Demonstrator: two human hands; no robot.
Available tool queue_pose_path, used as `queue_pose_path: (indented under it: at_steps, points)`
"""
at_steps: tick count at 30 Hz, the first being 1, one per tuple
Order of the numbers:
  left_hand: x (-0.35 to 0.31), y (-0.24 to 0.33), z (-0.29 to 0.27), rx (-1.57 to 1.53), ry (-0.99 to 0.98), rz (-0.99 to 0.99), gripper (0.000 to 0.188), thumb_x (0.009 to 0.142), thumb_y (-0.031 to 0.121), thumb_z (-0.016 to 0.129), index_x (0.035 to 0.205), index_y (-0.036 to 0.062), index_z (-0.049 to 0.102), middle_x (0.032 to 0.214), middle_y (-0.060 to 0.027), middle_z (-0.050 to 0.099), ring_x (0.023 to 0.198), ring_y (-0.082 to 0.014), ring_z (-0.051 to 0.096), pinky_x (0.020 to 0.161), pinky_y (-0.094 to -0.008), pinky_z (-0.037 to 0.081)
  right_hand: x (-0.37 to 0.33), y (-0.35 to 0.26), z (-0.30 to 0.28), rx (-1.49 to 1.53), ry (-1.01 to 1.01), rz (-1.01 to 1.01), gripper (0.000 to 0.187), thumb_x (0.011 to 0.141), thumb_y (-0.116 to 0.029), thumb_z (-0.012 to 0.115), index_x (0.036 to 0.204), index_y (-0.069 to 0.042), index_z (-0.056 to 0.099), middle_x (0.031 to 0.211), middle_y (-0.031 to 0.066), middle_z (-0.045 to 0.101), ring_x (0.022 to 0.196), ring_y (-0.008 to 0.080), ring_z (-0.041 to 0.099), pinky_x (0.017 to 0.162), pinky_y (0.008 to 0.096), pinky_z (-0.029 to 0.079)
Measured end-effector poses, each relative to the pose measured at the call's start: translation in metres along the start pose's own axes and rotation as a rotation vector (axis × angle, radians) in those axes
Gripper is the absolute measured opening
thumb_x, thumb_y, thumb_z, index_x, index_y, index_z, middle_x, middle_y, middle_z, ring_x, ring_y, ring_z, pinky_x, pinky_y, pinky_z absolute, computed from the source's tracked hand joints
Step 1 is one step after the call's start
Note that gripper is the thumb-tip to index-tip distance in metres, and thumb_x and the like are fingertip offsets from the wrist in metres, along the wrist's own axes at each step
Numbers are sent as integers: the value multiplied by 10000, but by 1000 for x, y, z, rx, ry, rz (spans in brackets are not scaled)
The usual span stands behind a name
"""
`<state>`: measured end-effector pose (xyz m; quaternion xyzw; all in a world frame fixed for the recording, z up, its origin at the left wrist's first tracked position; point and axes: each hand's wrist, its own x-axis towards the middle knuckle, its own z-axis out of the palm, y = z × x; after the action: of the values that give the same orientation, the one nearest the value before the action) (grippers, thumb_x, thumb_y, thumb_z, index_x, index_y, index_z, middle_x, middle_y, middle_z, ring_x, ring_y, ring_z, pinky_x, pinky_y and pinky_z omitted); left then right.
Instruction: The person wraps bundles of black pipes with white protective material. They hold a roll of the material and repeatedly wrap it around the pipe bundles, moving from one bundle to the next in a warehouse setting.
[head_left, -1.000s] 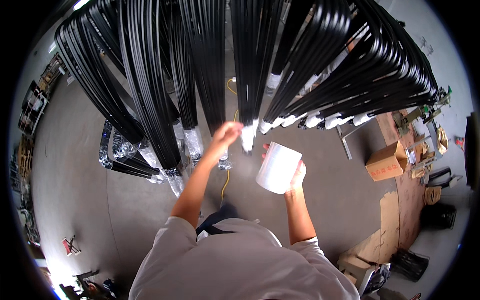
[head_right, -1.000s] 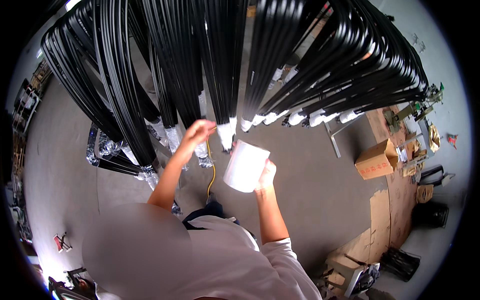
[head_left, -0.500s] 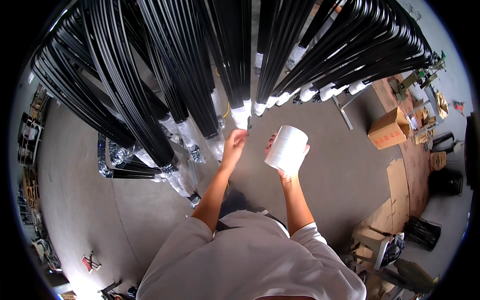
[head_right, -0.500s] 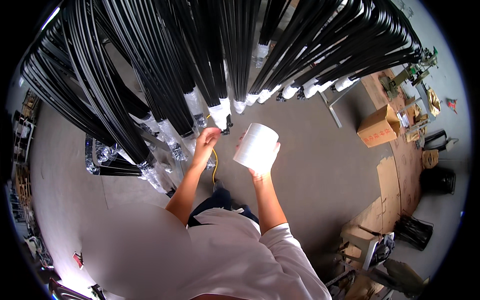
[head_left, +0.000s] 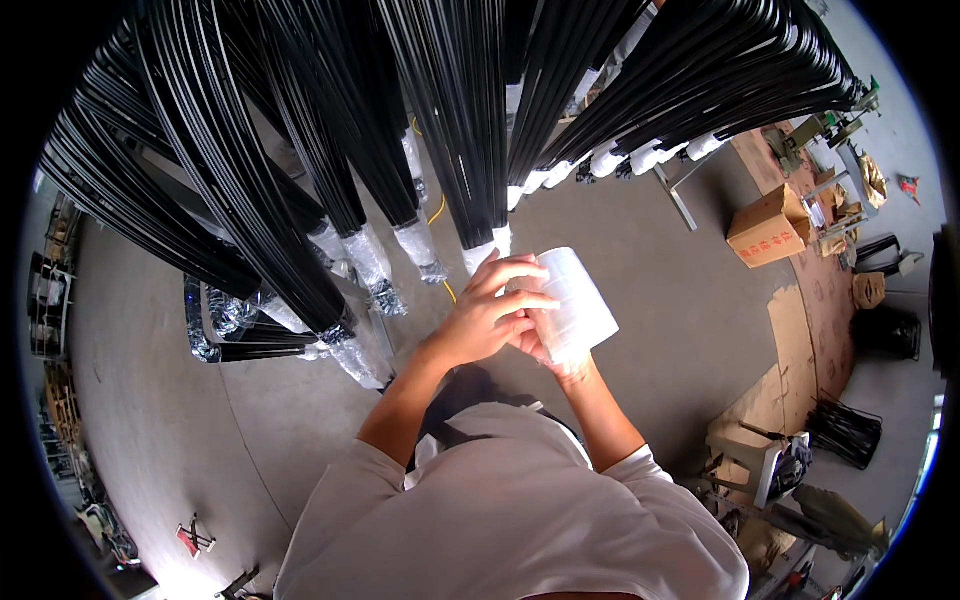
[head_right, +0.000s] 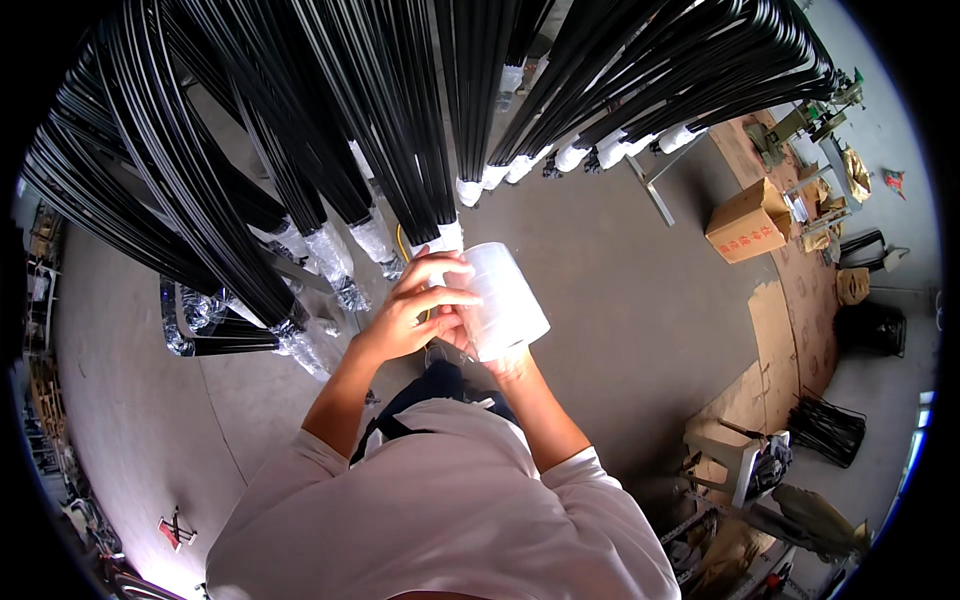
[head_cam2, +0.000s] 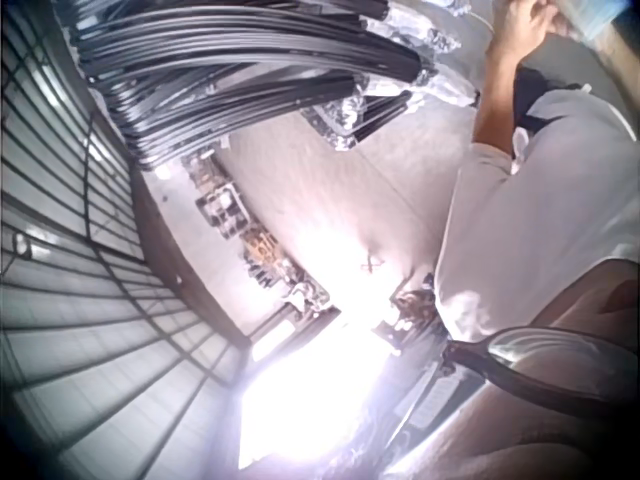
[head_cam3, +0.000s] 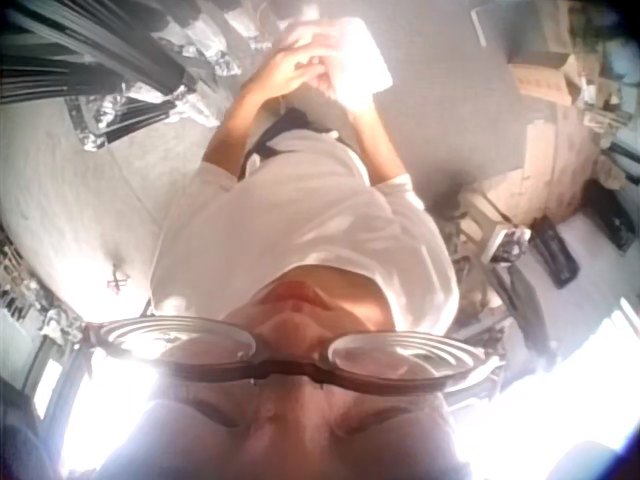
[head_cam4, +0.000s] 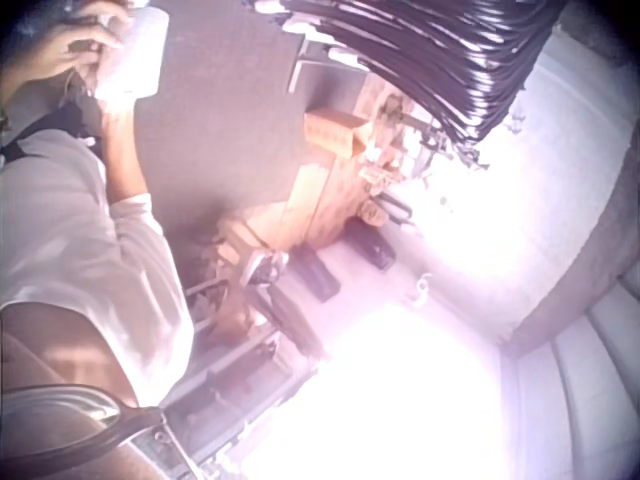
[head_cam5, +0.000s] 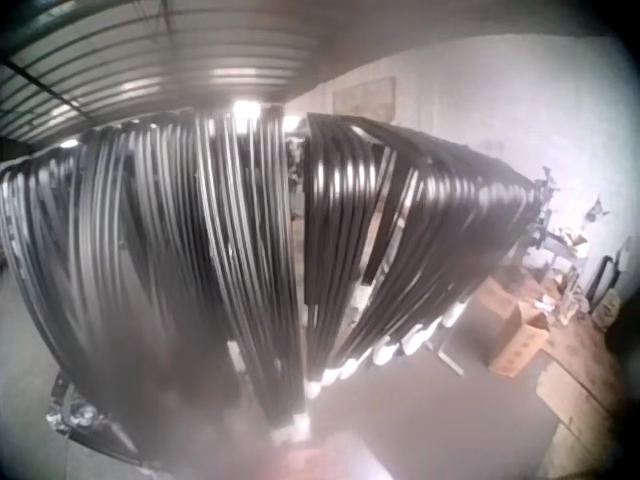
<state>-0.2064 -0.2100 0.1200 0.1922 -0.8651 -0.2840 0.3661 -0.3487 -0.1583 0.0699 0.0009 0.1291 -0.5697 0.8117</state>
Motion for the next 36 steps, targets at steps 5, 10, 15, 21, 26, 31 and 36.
queue_pose_path:
  at_steps: [5,10,15,21,26,31,36]
  points:
    - [-6,-1,-21,-33,-11,68,224,638,52,664,846,124,620,931,1,563,951,-187,506,946,-384,326,3,14,6,-77,85,78,354,871,-333,407,1109,-80,473,997,104,553,848,234,573,783,403,469]
    - [-11,-7,-31,37,-43,112,180,661,53,653,804,102,557,852,0,565,845,-198,497,784,-323,388,6,23,4,-84,-1,109,404,855,-377,419,1118,-75,471,1019,100,553,891,237,562,820,419,448]
    - [-14,-7,-35,87,-79,129,177,668,40,639,778,91,510,843,-18,530,838,-213,479,751,-317,386,8,29,9,-102,12,109,432,845,-403,416,1105,-64,482,1004,102,561,920,248,553,842,418,431]
    - [-25,-10,-23,5,82,49,219,656,26,647,814,78,505,900,-36,508,850,-241,478,737,-320,394,7,29,10,-35,-73,140,383,867,-375,407,1078,-67,496,1007,112,569,932,259,559,833,398,437]
    - [-13,-4,-14,24,83,15,248,635,2,659,824,73,515,912,-37,506,854,-240,482,722,-317,403,4,8,3,-61,-23,217,369,869,-371,410,1061,-72,507,1007,99,574,931,247,564,827,390,442]
    - [4,3,0,92,38,-7,226,644,2,641,810,77,507,876,-38,491,829,-239,462,715,-316,400,-1,-18,-1,-129,-11,287,374,866,-379,407,1073,-83,505,1037,96,571,940,245,565,824,383,445]
    - [20,18,14,180,138,-12,212,670,-41,586,779,72,444,863,-67,479,812,-262,455,710,-329,394,-5,-42,20,-77,-14,298,359,871,-303,419,1118,-47,468,1084,118,532,991,252,534,830,391,455]
